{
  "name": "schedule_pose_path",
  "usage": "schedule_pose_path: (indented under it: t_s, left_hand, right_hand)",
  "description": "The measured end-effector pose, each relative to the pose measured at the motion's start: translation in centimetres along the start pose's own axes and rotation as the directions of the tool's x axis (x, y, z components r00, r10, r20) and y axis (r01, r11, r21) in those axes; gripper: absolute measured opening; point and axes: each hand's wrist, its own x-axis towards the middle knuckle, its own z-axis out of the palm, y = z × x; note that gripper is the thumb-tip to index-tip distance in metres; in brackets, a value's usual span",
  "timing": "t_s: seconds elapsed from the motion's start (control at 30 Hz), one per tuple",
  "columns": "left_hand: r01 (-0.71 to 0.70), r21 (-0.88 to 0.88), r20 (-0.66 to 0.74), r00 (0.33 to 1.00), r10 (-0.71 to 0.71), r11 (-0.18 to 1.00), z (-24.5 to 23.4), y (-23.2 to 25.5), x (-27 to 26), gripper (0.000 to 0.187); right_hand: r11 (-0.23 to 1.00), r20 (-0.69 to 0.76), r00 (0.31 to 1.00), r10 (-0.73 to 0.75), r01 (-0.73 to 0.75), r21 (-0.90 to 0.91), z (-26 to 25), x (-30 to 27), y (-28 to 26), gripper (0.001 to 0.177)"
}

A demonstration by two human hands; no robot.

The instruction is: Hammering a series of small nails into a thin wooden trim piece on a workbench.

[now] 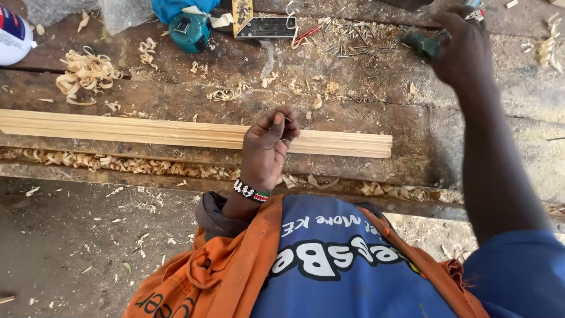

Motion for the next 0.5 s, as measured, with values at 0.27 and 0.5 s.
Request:
schedule_pose_path:
  t_s: [0.27,0.5]
  left_hand:
    - [0.155,-0.225,-0.091,0.98,-0.179,0.962,-1.3,1.0,0.2,0.023]
    - [0.097,-0.18,-0.213,0.968,-0.135,0.979,-0.9,2.3,-1.7,0.027]
  right_hand:
    - [0.957,0.252,0.952,-0.173,0.223,-0.185,-0.2,3.8,9.0,0.053]
    - [0.701,0.175,0.905,-0.388,0.413,-0.581,-1.9,-0.8,12.4,0.022]
